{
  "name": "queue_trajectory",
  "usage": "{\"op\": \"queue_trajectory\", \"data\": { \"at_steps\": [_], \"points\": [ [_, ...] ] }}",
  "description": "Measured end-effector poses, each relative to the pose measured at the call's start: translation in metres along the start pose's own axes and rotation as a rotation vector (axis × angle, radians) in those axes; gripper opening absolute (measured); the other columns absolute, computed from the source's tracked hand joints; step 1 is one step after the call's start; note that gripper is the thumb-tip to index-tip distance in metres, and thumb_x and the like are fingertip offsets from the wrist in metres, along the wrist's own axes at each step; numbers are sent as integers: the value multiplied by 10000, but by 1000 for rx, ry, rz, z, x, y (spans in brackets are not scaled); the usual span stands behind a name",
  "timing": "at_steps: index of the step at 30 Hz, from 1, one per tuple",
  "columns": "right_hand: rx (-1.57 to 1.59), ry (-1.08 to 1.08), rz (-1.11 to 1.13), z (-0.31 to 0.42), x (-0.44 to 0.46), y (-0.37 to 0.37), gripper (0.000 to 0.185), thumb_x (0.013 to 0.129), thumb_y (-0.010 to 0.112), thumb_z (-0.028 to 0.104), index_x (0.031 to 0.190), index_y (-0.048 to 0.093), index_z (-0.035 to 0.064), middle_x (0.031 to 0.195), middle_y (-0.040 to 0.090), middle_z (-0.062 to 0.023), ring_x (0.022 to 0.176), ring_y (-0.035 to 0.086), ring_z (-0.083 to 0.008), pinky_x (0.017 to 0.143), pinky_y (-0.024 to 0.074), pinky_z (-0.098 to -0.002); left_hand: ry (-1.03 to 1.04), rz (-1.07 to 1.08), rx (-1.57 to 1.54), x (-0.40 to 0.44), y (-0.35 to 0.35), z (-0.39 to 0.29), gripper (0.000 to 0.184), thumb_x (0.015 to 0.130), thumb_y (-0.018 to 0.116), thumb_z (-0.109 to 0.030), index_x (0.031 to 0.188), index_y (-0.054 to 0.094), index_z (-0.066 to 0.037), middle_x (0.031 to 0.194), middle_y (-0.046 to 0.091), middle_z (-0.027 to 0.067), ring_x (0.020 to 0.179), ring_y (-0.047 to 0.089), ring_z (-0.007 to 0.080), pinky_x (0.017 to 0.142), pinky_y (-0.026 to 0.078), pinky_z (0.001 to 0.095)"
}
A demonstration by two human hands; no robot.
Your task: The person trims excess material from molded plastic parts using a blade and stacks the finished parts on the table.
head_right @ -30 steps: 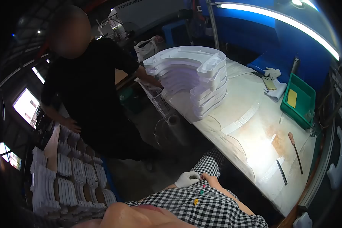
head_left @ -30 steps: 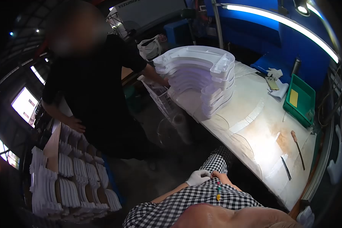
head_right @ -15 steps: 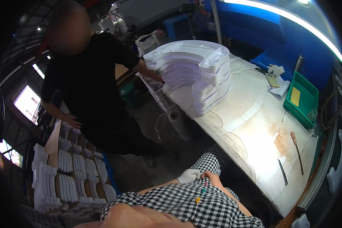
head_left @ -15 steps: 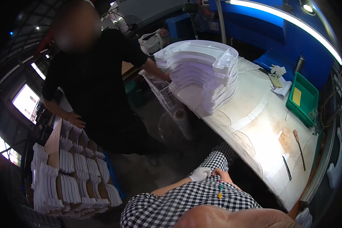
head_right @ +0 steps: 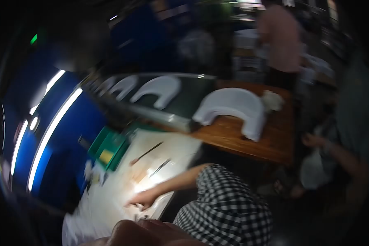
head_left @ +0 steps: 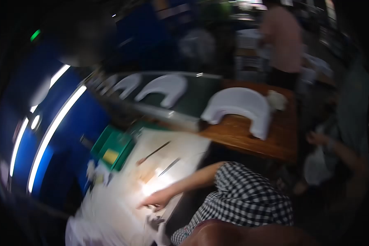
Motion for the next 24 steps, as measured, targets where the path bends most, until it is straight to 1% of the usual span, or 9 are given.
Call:
{"op": "queue_trajectory", "data": {
  "at_steps": [1,2,3,7,10,14,17,20,24],
  "points": [
    [-103,184,-76,-14,-5,-60,721,717,673,85,1346,320,66,1165,502,-148,876,569,-248,773,454,-366,45,-19,-28,31,10,-19,846,725,537,102,1431,123,-113,1072,509,140,822,548,166,687,470,256],
    [-139,-46,-433,-1,-21,-138,810,680,711,129,1365,280,93,1035,529,-134,859,559,-269,811,438,-384,106,122,41,56,36,-38,911,723,538,111,1435,29,-143,1114,478,143,836,543,171,687,468,252],
    [-270,42,-680,31,-54,-216,776,694,696,140,1356,294,92,1025,529,-127,846,552,-257,796,436,-375,191,204,106,74,75,-80,983,721,539,121,1439,-65,-173,1157,447,147,851,539,177,686,466,248],
    [-827,290,-1306,167,-240,-409,643,752,638,182,1319,349,89,985,532,-96,794,527,-212,736,426,-337,471,441,-4,147,167,-206,1011,730,556,125,1442,-77,-213,1360,316,177,1109,470,257,832,463,300],
    [-1224,493,-1428,255,-340,-472,551,795,594,215,1292,390,87,955,534,-72,756,507,-178,691,419,-309,771,159,2,173,124,-305,790,863,528,-72,1441,-5,-149,1463,173,176,1304,295,312,1038,309,400],
    [-1710,524,-1342,296,-384,-467,447,853,536,257,1255,445,84,915,537,-41,704,482,-132,631,409,-272,727,338,-401,184,24,-308,441,932,408,-170,1349,298,-85,1379,347,81,1288,312,228,1055,281,375],
    [-1444,336,-1452,215,-392,-439,391,896,492,289,1227,487,82,884,540,-18,665,462,-98,586,402,-244,440,148,-360,152,-5,-222,411,954,426,-209,1300,404,12,1289,474,125,1169,458,200,947,379,305],
    [-517,367,-1454,-26,-359,-367,417,913,512,277,1274,459,74,818,502,17,657,415,-39,554,365,-196,165,69,-87,52,1,-144,470,914,517,-220,1301,402,20,1265,491,145,1148,490,225,949,405,337],
    [249,432,-1028,-203,-171,-133,358,881,487,12,1237,443,10,810,450,27,651,391,-28,575,347,-153,-211,-332,462,-92,-47,-47,347,838,595,-188,1139,564,-18,1043,613,93,981,564,154,868,444,263]
  ]
}}
Point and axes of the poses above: each hand's wrist, its own x-axis towards the middle knuckle, its own y-axis out of the palm, z = x × y, the point moved 9 cm from there along x, towards the middle knuckle
